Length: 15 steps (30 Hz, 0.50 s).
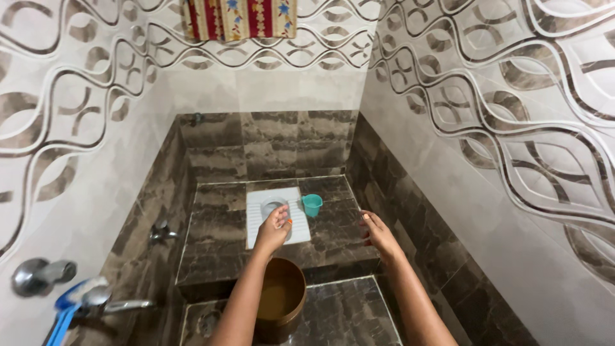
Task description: The person scrubs the tiled floor and a floor drain with a blue brush and water from a bucket, then uses a small plastic cup to rinse the floor, a faucet, and the interior of the bucket.
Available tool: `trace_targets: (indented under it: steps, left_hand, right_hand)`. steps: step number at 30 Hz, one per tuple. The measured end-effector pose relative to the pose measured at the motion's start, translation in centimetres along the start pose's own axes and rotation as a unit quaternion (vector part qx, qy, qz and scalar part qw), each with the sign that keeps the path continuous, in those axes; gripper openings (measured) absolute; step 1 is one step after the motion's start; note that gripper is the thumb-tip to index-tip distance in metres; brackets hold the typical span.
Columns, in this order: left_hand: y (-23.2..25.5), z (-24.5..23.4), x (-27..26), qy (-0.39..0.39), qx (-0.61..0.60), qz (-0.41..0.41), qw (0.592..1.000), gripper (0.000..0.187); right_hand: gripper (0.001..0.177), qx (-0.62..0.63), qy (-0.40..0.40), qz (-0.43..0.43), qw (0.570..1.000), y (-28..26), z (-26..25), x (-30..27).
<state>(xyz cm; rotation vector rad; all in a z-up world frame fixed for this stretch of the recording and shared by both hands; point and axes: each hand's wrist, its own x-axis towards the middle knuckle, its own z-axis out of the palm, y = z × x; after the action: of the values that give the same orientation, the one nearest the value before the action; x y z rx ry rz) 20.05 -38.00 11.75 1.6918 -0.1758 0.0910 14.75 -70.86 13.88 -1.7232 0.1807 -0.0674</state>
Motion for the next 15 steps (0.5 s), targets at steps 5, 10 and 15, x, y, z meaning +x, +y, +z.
trace_targets:
  steps: [5,10,15]
  left_hand:
    - [-1.8,1.8,3.6,-0.03,-0.061,-0.011,0.998,0.055]
    - [-1.6,2.2,6.9,-0.032,-0.035,-0.011,0.999,0.055]
    - [-0.7,2.3,9.3,-0.049,-0.039,-0.024,0.998,0.053]
  right_hand:
    - [0.054,0.052,-0.005,-0.002,0.999,-0.1,-1.0,3.0]
    - [0.053,0.056,0.004,-0.013,0.998,0.1,-0.6,5.7]
    - [0.053,0.046,0.017,0.001,0.999,-0.4,-0.2,8.1]
